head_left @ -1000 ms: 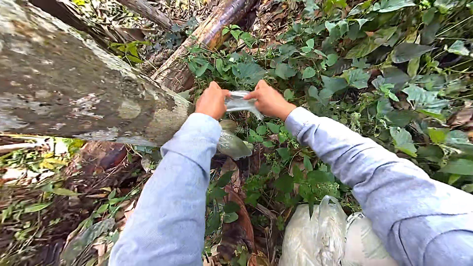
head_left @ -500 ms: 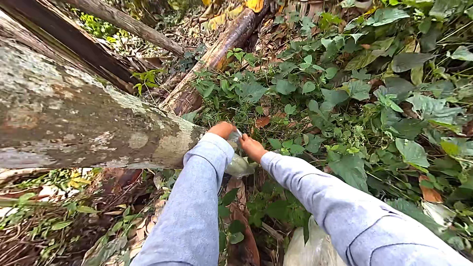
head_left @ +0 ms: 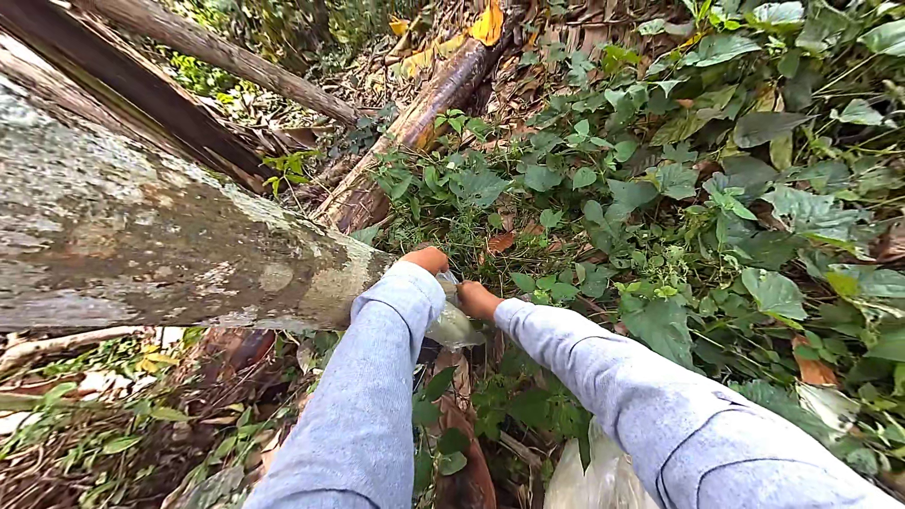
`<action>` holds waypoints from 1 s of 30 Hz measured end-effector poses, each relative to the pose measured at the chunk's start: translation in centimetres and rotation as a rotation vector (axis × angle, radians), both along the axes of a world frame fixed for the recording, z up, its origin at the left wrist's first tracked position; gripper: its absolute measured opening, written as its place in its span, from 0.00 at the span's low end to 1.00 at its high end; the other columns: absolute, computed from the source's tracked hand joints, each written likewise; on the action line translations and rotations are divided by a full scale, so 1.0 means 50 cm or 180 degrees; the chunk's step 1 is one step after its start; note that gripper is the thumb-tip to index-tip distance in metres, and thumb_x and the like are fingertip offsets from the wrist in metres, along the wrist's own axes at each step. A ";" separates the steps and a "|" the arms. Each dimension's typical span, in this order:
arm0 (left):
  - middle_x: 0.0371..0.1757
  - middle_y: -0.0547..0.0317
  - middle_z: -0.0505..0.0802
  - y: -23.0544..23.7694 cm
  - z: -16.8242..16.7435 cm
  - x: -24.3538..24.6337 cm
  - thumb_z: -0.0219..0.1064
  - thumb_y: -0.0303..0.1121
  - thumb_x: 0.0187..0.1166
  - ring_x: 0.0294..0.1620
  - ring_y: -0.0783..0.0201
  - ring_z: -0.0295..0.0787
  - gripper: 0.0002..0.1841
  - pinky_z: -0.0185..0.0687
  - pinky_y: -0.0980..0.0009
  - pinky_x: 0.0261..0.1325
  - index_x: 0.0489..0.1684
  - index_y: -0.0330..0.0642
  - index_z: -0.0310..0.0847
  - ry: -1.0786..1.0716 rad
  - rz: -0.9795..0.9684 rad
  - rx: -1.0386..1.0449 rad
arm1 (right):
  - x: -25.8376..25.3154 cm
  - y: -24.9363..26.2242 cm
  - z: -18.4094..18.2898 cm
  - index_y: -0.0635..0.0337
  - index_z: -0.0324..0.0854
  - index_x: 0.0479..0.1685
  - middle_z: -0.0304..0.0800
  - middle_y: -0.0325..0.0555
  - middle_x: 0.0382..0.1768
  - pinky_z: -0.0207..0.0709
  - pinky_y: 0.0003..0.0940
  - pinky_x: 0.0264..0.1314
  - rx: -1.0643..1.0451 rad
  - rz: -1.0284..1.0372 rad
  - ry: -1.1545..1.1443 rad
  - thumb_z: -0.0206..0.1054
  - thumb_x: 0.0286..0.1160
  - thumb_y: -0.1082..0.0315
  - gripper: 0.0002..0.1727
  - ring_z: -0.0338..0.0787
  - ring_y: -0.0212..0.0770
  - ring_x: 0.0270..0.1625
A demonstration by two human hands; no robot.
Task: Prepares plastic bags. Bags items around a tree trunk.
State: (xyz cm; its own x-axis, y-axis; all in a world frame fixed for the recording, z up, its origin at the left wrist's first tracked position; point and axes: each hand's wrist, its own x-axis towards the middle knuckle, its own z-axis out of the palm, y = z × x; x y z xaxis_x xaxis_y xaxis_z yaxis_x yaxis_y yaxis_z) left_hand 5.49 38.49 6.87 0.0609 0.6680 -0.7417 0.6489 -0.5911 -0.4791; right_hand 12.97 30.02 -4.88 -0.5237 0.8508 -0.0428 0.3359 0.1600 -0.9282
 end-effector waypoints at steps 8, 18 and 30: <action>0.63 0.34 0.89 -0.005 0.091 -0.017 0.74 0.19 0.70 0.70 0.34 0.83 0.19 0.74 0.36 0.72 0.62 0.36 0.88 -0.0812 -0.0272 0.0282 | 0.093 0.058 0.069 0.71 0.88 0.56 0.89 0.69 0.54 0.75 0.61 0.71 0.0591 -0.0452 0.0016 0.72 0.72 0.71 0.16 0.86 0.64 0.64; 0.64 0.33 0.85 -0.110 0.147 0.009 0.67 0.16 0.74 0.68 0.34 0.82 0.12 0.77 0.40 0.70 0.53 0.28 0.88 -0.0681 -0.0461 0.0591 | 0.135 0.027 0.101 0.77 0.87 0.44 0.83 0.71 0.55 0.78 0.56 0.66 0.1519 0.0078 -0.0469 0.68 0.75 0.76 0.09 0.87 0.65 0.59; 0.67 0.34 0.83 -0.173 0.202 -0.034 0.57 0.13 0.80 0.72 0.35 0.80 0.12 0.77 0.42 0.71 0.52 0.25 0.85 -0.0728 -0.0625 0.0892 | 0.141 -0.002 0.235 0.75 0.86 0.42 0.89 0.62 0.44 0.81 0.47 0.59 0.1971 0.0300 0.0712 0.69 0.78 0.73 0.09 0.89 0.52 0.47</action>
